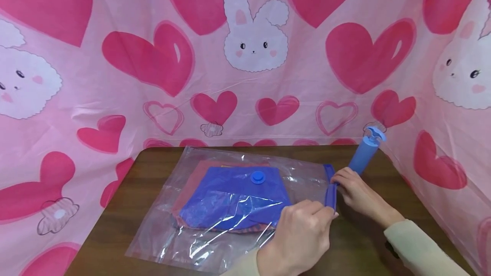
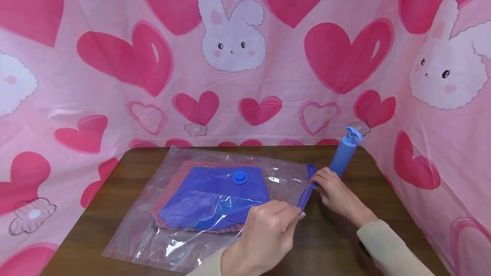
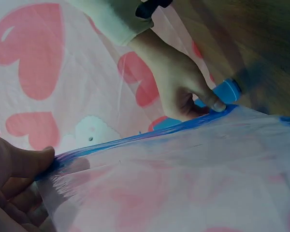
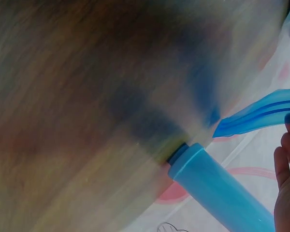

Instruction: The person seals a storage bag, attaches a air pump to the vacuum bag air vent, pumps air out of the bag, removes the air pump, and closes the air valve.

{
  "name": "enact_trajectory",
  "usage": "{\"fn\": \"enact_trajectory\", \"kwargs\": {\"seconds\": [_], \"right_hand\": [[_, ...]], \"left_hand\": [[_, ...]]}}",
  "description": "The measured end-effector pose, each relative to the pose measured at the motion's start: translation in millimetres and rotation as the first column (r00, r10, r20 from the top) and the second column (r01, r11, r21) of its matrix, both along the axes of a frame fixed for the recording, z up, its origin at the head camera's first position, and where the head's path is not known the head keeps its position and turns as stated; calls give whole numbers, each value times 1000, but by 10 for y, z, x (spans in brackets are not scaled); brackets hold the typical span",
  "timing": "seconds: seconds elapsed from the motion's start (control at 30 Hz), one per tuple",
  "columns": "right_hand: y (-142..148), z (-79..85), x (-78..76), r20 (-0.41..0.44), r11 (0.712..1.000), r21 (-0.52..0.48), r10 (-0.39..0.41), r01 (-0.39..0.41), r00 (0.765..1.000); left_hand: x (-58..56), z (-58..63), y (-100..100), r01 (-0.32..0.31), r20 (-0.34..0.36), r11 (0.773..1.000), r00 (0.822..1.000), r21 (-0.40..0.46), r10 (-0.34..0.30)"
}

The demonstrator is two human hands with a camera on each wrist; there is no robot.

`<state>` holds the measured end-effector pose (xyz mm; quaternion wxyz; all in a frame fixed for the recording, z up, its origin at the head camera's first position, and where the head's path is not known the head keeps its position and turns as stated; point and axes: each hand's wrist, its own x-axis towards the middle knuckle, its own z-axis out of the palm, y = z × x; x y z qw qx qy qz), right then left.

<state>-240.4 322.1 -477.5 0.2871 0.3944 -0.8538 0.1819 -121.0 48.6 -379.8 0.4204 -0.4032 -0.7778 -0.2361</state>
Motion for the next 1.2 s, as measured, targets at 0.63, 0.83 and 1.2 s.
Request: {"fn": "enact_trajectory", "kwargs": {"seconds": [0.63,0.83,1.2], "right_hand": [[1,-149,-139,66,1000,11,-21,21,998],[28,-164,-142,71,999,22,-27,26,997],[53,-135,-126,35,999,25,-36,35,999]], "left_hand": [[23,-57,5,43,-70,999,997,6,-43],[64,-57,17,38,-61,999,997,-13,-39],[144,9,-56,61,140,995,989,-77,-50]]}}
